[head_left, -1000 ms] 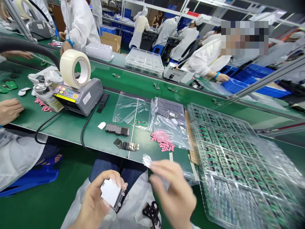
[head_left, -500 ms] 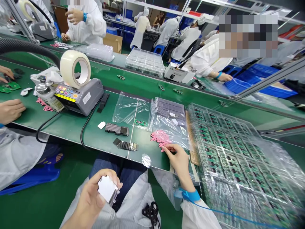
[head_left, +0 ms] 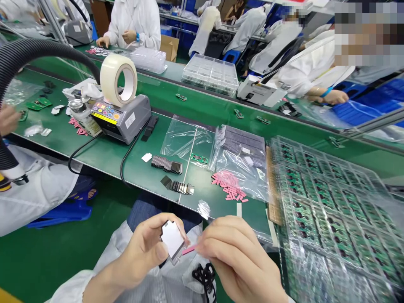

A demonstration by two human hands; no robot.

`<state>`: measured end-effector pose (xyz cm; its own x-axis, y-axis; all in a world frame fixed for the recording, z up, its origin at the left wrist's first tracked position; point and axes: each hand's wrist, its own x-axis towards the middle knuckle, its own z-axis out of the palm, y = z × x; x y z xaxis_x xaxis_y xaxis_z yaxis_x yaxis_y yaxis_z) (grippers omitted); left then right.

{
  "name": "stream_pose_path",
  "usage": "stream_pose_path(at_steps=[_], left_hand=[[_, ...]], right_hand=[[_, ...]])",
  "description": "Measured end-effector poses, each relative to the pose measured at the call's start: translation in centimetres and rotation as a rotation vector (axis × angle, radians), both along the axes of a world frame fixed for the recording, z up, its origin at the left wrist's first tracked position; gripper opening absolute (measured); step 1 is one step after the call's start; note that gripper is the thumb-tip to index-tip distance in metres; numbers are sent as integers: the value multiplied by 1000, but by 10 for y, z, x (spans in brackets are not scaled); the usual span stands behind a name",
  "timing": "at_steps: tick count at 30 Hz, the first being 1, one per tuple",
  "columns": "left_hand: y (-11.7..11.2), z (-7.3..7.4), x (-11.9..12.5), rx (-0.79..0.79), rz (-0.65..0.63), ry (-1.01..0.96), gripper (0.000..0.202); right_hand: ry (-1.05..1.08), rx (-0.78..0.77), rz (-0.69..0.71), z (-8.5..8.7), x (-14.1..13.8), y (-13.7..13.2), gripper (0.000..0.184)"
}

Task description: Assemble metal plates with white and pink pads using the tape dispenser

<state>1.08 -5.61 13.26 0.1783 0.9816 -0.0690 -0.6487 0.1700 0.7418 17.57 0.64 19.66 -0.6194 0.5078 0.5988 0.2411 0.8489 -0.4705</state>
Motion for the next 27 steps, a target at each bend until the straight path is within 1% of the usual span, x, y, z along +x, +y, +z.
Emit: stream_pose_path(at_steps=[6, 11, 16, 23, 27], left_hand=[[-1, 4, -1, 14, -16, -8, 40], [-1, 4, -2, 31, -17, -23, 37], [-1, 4, -4, 29, -18, -30, 37], [1, 7, -3, 55, -10, -36, 35], [1, 8, -4, 45, -13, -40, 36]], right_hand=[[-52, 24, 49, -4, 2, 7, 16], [-70, 31, 67, -1, 0, 6, 19], [-42, 56, 64, 0, -4, 6, 22], [5, -40, 109, -9, -8, 9, 19], [2, 13, 99, -6, -12, 9, 22]])
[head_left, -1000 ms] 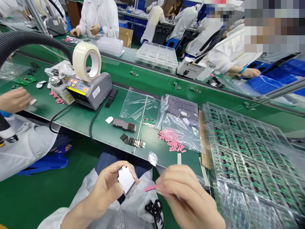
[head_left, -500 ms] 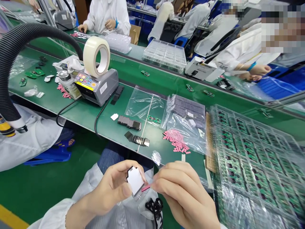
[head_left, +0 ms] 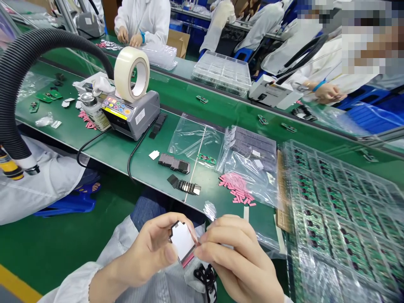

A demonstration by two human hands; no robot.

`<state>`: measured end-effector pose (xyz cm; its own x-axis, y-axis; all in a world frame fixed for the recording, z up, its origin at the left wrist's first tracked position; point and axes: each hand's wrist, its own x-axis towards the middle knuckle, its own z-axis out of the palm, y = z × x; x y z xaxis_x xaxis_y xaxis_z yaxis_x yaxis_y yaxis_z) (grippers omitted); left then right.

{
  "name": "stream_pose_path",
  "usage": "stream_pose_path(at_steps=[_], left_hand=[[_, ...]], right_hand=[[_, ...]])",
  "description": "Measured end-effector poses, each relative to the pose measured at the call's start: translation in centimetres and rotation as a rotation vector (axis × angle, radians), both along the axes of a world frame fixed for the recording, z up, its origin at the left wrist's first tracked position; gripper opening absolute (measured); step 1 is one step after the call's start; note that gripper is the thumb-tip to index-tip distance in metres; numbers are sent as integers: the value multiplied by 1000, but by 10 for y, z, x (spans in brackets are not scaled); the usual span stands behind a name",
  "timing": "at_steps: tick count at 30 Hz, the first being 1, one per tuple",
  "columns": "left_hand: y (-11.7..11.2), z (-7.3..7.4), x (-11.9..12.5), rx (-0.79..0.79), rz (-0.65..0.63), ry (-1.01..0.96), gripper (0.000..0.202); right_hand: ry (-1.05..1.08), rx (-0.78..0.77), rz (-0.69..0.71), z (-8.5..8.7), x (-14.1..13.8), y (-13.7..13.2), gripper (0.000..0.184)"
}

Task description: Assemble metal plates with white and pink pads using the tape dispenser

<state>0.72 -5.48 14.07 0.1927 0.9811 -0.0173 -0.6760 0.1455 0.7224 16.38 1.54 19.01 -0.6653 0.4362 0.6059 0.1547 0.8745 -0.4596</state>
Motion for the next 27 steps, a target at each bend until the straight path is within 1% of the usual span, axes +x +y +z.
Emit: stream_pose_path(at_steps=[3, 5, 8, 11, 13, 15, 16, 17, 20, 21, 22, 24, 27], left_hand=[[0, 1, -1, -1, 5, -10, 35], [0, 2, -1, 8, 1, -24, 34], [0, 4, -1, 13, -9, -41, 34], [1, 5, -2, 20, -15, -65, 33], [2, 6, -2, 26, -32, -83, 32], [2, 7, -2, 26, -38, -82, 32], [2, 8, -2, 23, -40, -76, 32], [2, 8, -1, 19, -39, -69, 32], [2, 9, 0, -4, -49, -53, 33], [2, 10, 1, -10, -53, -47, 32], [2, 10, 1, -13, -55, -42, 32], [2, 11, 1, -10, -50, -32, 32], [1, 11, 1, -18, -60, -21, 35]], right_hand=[[-18, 62, -1, 2, 0, -1, 24], [-5, 86, -36, 0, 3, -3, 24], [53, 114, -99, -7, 8, -7, 23], [62, 136, -99, -14, 11, -12, 23], [55, 122, -97, -17, 12, -14, 20], [74, 98, -80, -17, 13, -13, 13], [79, 76, -71, -15, 13, -11, 13], [73, 52, -57, -13, 13, -9, 20], [-52, -39, 36, -3, 8, 2, 55], [-105, -73, 83, 1, 6, 6, 60], [-145, -104, 131, 4, 3, 9, 62], [-174, -159, 196, 8, -3, 13, 55], [-145, -189, 222, 7, -7, 15, 46]])
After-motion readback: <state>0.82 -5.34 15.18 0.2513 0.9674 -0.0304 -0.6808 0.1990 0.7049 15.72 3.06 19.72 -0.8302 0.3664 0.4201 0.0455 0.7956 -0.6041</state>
